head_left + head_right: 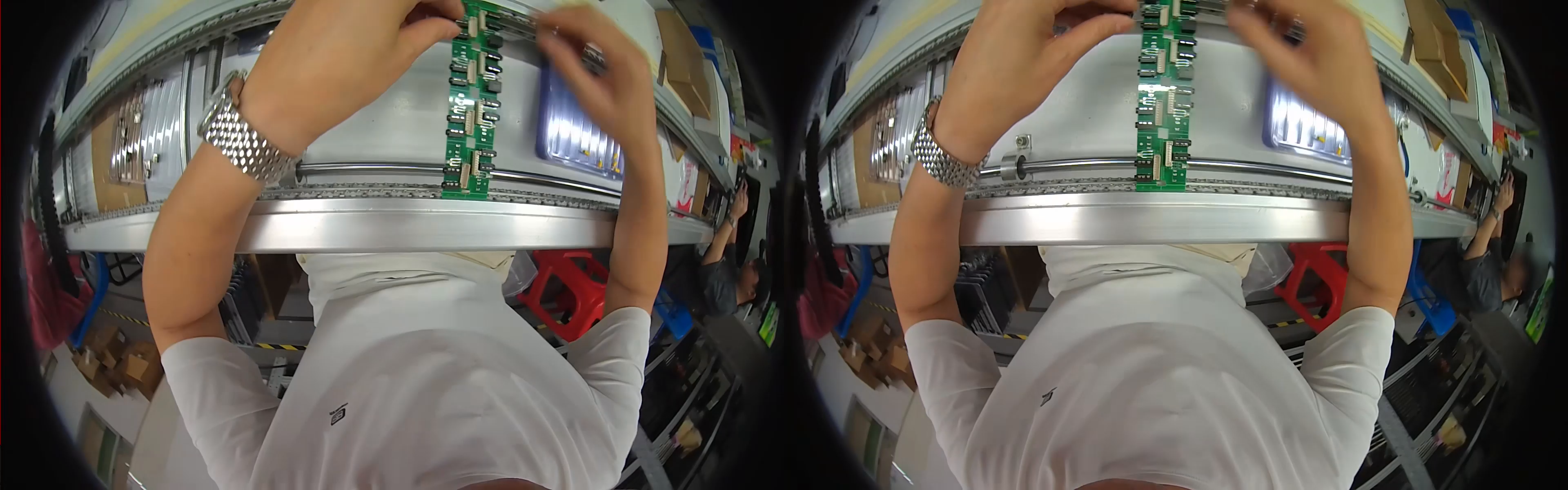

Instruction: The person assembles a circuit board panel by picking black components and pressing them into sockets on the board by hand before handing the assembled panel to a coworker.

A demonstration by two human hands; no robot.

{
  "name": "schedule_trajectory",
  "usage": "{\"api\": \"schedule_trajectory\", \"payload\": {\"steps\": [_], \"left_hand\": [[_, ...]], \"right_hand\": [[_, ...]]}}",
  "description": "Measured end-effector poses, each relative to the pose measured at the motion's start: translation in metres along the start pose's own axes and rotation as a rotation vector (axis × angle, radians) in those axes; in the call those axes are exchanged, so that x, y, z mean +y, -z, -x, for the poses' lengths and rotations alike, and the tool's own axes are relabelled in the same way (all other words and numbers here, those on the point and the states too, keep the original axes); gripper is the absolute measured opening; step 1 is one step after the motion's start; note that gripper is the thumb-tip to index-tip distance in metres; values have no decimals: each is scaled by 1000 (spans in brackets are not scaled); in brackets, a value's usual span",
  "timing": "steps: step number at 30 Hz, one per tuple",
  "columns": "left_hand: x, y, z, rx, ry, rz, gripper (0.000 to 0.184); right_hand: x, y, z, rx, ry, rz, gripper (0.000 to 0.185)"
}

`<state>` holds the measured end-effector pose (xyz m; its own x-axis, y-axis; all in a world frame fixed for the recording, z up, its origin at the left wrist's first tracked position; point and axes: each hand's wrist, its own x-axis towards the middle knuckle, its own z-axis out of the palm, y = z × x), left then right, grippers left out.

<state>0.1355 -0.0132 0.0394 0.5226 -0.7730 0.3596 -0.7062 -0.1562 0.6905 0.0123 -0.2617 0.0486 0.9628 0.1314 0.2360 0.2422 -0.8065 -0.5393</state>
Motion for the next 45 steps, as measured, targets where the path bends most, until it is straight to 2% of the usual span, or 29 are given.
{"api": "schedule_trajectory", "payload": {"steps": [1, 4, 5, 8, 12, 17, 22, 28, 30, 31, 33, 35, 38, 39, 40, 42, 45], "left_hand": [[-4, -4, -1, -8, -60, 11, 12], [-3, -14, 1, -59, -123, -4, 11], [-1, -16, 1, -67, -117, -35, 11], [10, -17, -2, -91, -118, -103, 11], [36, -11, -1, -159, -76, -233, 14], [19, -15, 4, -139, 17, -238, 14], [22, -13, 3, -166, -5, -250, 15], [28, -9, -2, -152, -4, -276, 16], [27, 0, -5, -79, 70, -185, 17], [26, 4, -7, -37, 107, -135, 18], [23, 16, -17, 26, 153, -125, 20], [9, 19, -32, 71, 167, -159, 21], [-13, 5, -58, 157, -61, -435, 18], [-19, -3, -65, 186, -122, -503, 16], [-23, -9, -69, 223, -124, -502, 16], [-28, -22, -76, 186, -112, -678, 12], [-33, -29, -81, 215, -132, -741, 12]], "right_hand": [[50, 4, -2, 119, -142, 125, 14], [64, 18, -6, 212, -463, 483, 15], [59, 16, -11, 228, -484, 476, 15], [48, 8, -25, 333, -254, 206, 23], [48, 10, -23, 340, -286, 154, 23], [49, 7, -23, 403, -210, 193, 20], [47, 7, -21, 458, -117, 287, 19], [48, 14, -19, 422, -178, 219, 18], [47, 17, -21, 421, -179, 218, 17], [51, 19, -26, 233, -418, 260, 15], [51, 23, -26, 69, -560, 296, 17], [47, 22, -16, 89, -449, 311, 22], [49, 25, -9, 340, -219, -45, 23], [45, 28, -7, 346, -210, -206, 23], [39, 30, -7, 338, -183, -182, 23], [24, 33, -3, 293, -139, -733, 22], [-1, 36, -1, 216, -117, -849, 21]]}}
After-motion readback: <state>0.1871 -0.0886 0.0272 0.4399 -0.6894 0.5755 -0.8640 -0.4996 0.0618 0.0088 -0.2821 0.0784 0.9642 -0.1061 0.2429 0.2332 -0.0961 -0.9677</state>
